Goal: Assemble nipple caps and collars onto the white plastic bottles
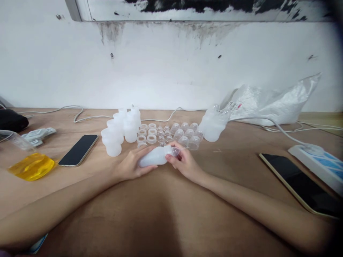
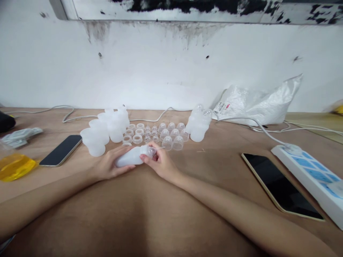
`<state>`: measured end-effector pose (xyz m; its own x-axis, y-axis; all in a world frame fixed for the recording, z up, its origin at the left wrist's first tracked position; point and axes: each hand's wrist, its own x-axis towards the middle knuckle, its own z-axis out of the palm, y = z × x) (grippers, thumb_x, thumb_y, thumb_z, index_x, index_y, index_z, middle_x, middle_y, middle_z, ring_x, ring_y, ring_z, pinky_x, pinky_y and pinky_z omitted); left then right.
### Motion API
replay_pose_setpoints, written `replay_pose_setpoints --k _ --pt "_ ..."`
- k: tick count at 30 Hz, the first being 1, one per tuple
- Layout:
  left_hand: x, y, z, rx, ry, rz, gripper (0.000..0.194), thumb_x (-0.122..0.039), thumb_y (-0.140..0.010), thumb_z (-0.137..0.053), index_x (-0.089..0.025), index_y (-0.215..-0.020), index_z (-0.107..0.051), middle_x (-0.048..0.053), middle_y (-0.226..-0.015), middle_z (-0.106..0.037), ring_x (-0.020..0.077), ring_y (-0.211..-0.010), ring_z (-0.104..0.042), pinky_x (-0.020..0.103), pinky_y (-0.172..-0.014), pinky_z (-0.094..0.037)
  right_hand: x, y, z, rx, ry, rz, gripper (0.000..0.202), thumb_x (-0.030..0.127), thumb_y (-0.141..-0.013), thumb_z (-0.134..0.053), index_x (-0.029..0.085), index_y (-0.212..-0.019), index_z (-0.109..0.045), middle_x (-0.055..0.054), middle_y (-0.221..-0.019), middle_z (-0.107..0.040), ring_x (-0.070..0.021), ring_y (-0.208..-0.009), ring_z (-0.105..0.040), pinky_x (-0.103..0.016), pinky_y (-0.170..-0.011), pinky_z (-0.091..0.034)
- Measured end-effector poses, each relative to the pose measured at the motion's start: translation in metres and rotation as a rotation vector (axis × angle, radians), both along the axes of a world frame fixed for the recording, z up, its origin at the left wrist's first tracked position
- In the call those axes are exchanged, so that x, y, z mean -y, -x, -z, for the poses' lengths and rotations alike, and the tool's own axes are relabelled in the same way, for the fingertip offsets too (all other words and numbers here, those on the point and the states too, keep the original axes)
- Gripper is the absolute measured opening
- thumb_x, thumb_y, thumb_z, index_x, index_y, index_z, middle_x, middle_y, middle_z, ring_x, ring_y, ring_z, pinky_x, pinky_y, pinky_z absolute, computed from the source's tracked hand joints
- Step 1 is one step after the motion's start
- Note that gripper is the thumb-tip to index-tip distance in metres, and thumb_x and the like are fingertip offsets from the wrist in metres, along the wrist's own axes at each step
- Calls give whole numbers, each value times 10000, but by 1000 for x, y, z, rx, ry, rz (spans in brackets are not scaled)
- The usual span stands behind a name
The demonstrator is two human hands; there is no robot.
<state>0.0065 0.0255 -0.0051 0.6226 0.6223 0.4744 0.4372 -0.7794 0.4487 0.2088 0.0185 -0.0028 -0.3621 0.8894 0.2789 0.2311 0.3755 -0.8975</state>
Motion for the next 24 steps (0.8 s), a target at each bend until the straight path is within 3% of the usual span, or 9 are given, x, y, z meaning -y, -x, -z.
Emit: replay_pose_setpoints --k 4,7,11,16,24 --pt "-2 2 8 -75 -288 -121 524 -315 -813 -491 -169 -1285 -318 124 -1113 -507 225 -1004 -513 341 -838 -453 4 9 3 -126 108 39 270 450 -762 -527 201 -752 -425 89 -449 -355 -53 -354 -316 -196 -365 -206" --pt "-9 6 9 -94 -396 -160 507 -293 -812 -496 -179 -1280 -337 124 -1105 -515 239 -1009 -509 361 -845 -448 5 12 7 -193 188 80 308 490 -765 -497 192 -733 -428 95 -419 -350 -47 -322 -302 -190 -344 -204" --pt "-12 7 3 27 -258 -179 530 -329 -779 -548 -183 -1257 -370 108 -1112 -520 222 -1012 -519 342 -865 -445 -2 6 5 -163 164 6 288 455 -745 -543 184 -750 -445 92 -468 -359 -38 -357 -329 -180 -357 -226" --pt "-5 1 -2 63 -79 -118 492 -360 -757 -571 -170 -1192 -442 94 -1098 -564 225 -999 -542 351 -869 -440 -12 -5 3 -183 123 -27 417 392 -714 -605 227 -1058 -438 49 -684 -482 -29 -409 -358 -184 -375 -280" --pt "2 -3 4 50 -32 -169 492 -350 -767 -554 -153 -1199 -427 106 -1137 -536 221 -1046 -516 334 -894 -422 -12 -3 4 -187 163 -64 429 396 -709 -596 218 -1057 -421 29 -720 -508 -33 -394 -374 -206 -378 -311"
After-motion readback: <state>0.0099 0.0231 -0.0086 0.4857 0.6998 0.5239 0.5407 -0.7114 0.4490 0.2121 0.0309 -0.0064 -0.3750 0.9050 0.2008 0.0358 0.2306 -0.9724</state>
